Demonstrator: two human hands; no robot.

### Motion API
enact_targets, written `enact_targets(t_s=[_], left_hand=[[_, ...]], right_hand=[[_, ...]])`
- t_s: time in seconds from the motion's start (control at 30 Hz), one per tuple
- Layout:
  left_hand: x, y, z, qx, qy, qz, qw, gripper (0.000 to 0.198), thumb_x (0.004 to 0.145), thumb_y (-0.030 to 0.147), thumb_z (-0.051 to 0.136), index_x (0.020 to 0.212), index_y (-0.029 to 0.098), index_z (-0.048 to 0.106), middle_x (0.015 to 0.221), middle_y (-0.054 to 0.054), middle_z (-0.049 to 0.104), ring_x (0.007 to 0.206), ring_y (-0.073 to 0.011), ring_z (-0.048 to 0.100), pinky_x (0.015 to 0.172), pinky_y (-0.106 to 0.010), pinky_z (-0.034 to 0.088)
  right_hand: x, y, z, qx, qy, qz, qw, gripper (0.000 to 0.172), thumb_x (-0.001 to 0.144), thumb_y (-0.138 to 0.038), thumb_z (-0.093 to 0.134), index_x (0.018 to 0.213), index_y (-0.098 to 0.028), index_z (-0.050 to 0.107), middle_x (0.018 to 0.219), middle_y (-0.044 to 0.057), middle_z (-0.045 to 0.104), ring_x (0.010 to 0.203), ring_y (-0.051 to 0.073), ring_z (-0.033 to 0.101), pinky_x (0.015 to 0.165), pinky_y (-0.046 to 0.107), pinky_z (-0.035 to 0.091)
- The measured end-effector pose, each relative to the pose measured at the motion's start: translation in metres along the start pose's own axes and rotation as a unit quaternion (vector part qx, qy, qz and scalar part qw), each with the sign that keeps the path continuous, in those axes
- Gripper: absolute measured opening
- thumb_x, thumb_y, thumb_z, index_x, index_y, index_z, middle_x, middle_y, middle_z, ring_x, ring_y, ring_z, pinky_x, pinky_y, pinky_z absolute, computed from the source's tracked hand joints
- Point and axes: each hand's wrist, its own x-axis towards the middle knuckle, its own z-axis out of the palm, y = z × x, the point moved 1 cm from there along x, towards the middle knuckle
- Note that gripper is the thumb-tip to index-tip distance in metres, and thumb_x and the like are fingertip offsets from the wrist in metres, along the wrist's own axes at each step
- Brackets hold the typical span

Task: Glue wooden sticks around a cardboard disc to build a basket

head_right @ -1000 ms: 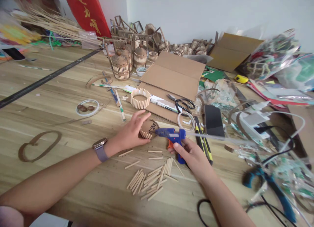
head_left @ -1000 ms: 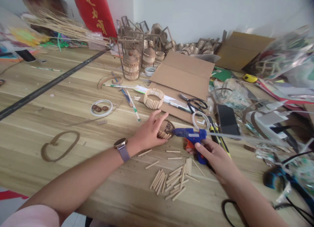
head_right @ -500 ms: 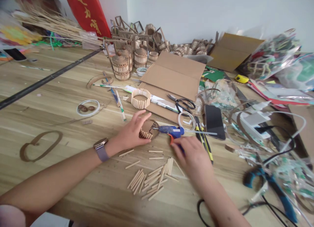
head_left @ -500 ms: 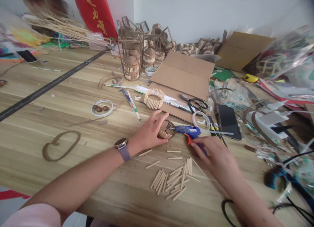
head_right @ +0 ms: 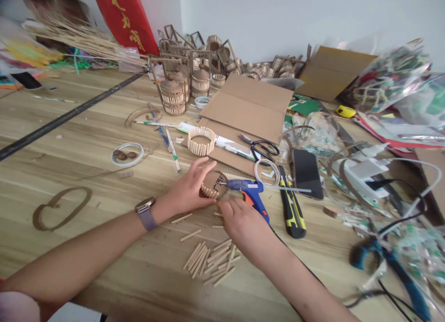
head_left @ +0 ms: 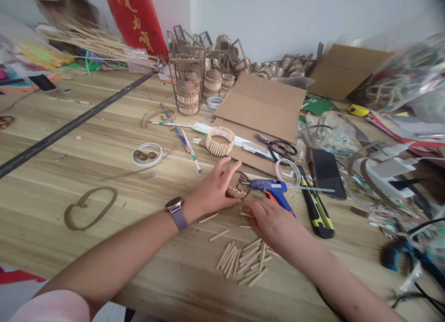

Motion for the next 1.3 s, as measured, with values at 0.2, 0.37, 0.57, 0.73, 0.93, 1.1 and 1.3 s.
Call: enact_targets(t_s=[0.2, 0.37, 0.57, 0.73, 0.93, 1.1, 1.3], left_hand=[[0.001, 0.003, 0.000, 0.013, -0.003, -0.015, 1.000, 0.093, 0.066, 0.022, 0.079, 0.142, 0.023, 0.026, 0.146, -0.018, 0.023, 0.123, -0.0321, 0.049, 0.106, -0.052, 0.040], [0.000, 0.001, 0.001, 0.012, -0.001, -0.013, 1.000, 0.094, 0.066, 0.024, 0.080, 0.142, 0.025, 0.025, 0.147, -0.017, 0.023, 0.129, -0.0349, 0.043, 0.106, -0.055, 0.039], [0.000, -0.003, 0.002, 0.005, 0.006, -0.007, 1.000, 0.094, 0.066, 0.026, 0.081, 0.142, 0.026, 0.026, 0.146, -0.017, 0.024, 0.131, -0.0356, 0.042, 0.107, -0.056, 0.038], [0.000, -0.002, 0.002, 0.014, 0.003, -0.003, 1.000, 0.094, 0.067, 0.028, 0.081, 0.142, 0.026, 0.025, 0.146, -0.017, 0.024, 0.131, -0.0358, 0.041, 0.107, -0.056, 0.039], [0.001, -0.001, 0.001, 0.018, 0.004, -0.001, 1.000, 0.091, 0.070, 0.034, 0.081, 0.142, 0.025, 0.025, 0.145, -0.018, 0.025, 0.131, -0.0354, 0.042, 0.106, -0.055, 0.040], [0.000, -0.001, 0.001, 0.022, 0.004, 0.001, 1.000, 0.093, 0.069, 0.033, 0.081, 0.142, 0.026, 0.024, 0.146, -0.018, 0.025, 0.131, -0.0352, 0.041, 0.106, -0.055, 0.039], [0.001, 0.000, 0.000, 0.017, 0.002, 0.001, 1.000, 0.093, 0.070, 0.031, 0.080, 0.142, 0.027, 0.022, 0.146, -0.018, 0.024, 0.130, -0.0357, 0.043, 0.106, -0.057, 0.038]], right_hand=[[-0.001, 0.019, -0.025, 0.214, -0.018, 0.131, 0.968, 0.020, 0.083, -0.010, 0.044, 0.097, -0.021, 0.054, 0.075, 0.002, 0.060, 0.065, 0.015, 0.060, 0.057, 0.024, 0.047], [0.011, 0.021, -0.024, 0.314, -0.034, 0.226, 0.921, 0.011, 0.077, -0.015, 0.046, 0.083, -0.023, 0.047, 0.065, -0.004, 0.056, 0.054, 0.012, 0.053, 0.052, 0.022, 0.042], [0.022, 0.021, -0.017, 0.362, -0.057, 0.230, 0.902, 0.007, 0.082, -0.024, 0.050, 0.076, -0.021, 0.054, 0.060, -0.004, 0.056, 0.051, 0.011, 0.049, 0.048, 0.021, 0.037], [0.023, 0.023, -0.017, 0.328, -0.029, 0.232, 0.915, 0.018, 0.086, -0.029, 0.050, 0.078, -0.019, 0.062, 0.064, 0.000, 0.061, 0.054, 0.012, 0.052, 0.050, 0.023, 0.037], [0.020, 0.024, -0.009, 0.304, -0.009, 0.214, 0.928, 0.020, 0.089, -0.028, 0.051, 0.080, -0.019, 0.066, 0.070, 0.002, 0.062, 0.061, 0.014, 0.055, 0.055, 0.024, 0.040], [0.019, 0.025, -0.003, 0.281, 0.010, 0.190, 0.940, 0.018, 0.090, -0.026, 0.052, 0.082, -0.019, 0.066, 0.074, 0.004, 0.064, 0.069, 0.017, 0.059, 0.062, 0.027, 0.045], [0.018, 0.026, -0.001, 0.247, 0.030, 0.148, 0.957, 0.013, 0.091, -0.020, 0.053, 0.086, -0.018, 0.065, 0.078, 0.005, 0.064, 0.070, 0.017, 0.060, 0.062, 0.027, 0.046]])
